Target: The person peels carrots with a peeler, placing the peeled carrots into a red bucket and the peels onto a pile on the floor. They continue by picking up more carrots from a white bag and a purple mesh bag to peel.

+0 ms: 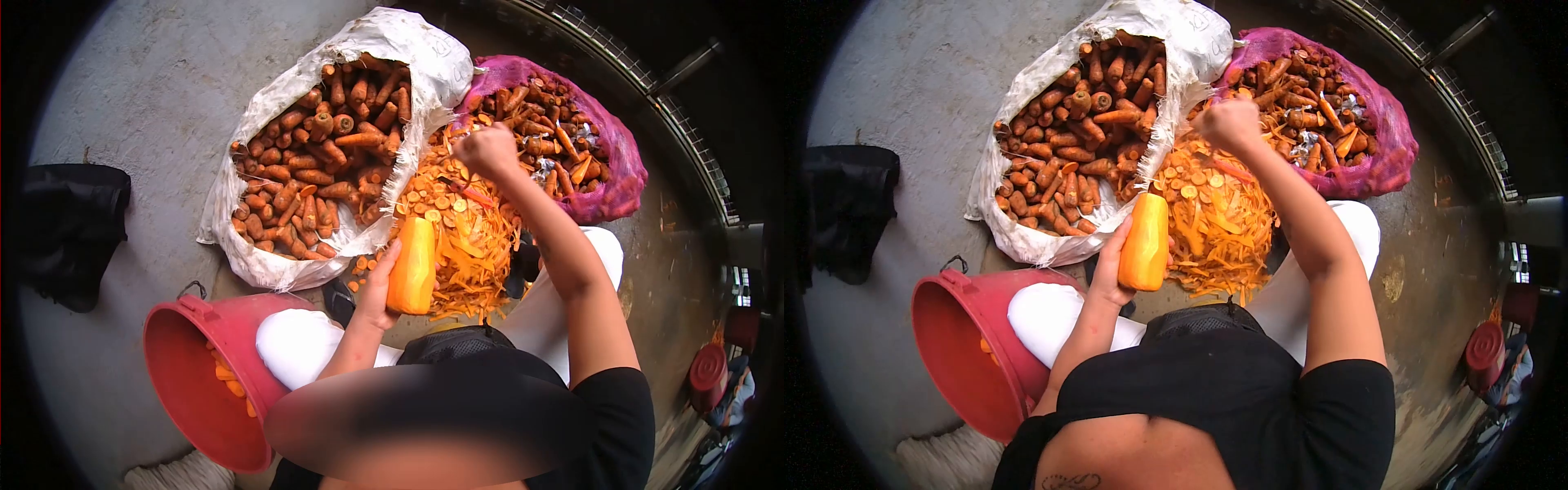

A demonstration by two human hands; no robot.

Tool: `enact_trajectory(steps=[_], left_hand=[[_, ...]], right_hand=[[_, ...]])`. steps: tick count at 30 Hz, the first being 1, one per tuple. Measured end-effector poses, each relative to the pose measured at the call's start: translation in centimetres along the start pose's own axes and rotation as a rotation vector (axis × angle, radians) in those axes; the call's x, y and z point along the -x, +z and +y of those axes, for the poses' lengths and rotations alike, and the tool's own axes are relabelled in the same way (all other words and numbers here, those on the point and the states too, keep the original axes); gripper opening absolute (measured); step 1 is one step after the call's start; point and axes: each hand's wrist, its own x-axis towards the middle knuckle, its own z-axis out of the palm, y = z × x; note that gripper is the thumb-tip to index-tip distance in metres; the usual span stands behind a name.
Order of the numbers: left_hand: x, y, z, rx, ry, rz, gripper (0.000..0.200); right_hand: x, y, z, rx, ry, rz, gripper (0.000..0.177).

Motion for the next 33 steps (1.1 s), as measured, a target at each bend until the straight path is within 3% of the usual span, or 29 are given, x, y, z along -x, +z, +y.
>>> enact_trajectory(steps=[2,4,6,8,10,12,17,20,26,28,29,30,33], left_hand=[[0.2,0.1,0.0,0.036,-0.007,0.032,0.049],[0.0,-0.3,0.0,0.074,-0.004,0.074,0.049],[-0.2,-0.4,0.1,0.118,0.008,0.136,0.049],[-0.2,-0.4,0.2,0.13,0.032,0.15,0.049],[0.1,-0.3,0.4,0.11,0.062,0.12,0.049],[-0.3,-0.9,0.1,0.149,0.051,0.138,0.05],[-0.1,-0.6,0.0,0.143,0.017,0.083,0.055],[0.2,1.2,0.3,0.168,0.04,0.184,0.054],[-0.1,-1.0,-0.2,0.049,-0.043,0.091,0.05],[-0.3,-0.8,-0.4,0.073,-0.043,0.022,0.053],[0.1,-0.2,-0.2,0.09,-0.039,-0.032,0.054],[0.3,0.1,0.0,0.103,-0.037,-0.085,0.055],[0.3,-0.5,0.5,0.203,-0.027,-0.158,0.058]], right_hand=[[0.4,0.0,2.3,0.057,0.062,0.019,0.045],[0.7,-0.8,0.5,-0.002,0.099,-0.061,0.046],[2.3,-3.2,-3.1,-0.393,0.093,-0.197,0.04],[4.4,-3.4,-5.8,-0.509,-0.319,0.045,0.034],[6.3,-5.0,-8.5,-0.569,-0.558,0.167,0.032],[7.8,-6.5,-10.0,-0.634,-0.721,0.139,0.032],[8.9,-6.2,-10.6,-0.654,-0.803,0.188,0.036],[8.5,-5.9,-10.5,-0.648,-0.811,0.2,0.036],[3.8,-2.4,-7.0,-0.496,-0.459,0.284,0.037],[1.6,-0.3,-4.5,-0.197,-0.43,0.253,0.039],[0.9,1.3,-2.7,-0.061,-0.314,-0.013,0.038],[0.7,1.4,-1.8,-0.09,-0.072,-0.278,0.039],[2.0,9.8,4.4,-0.095,0.286,-0.353,0.043]])
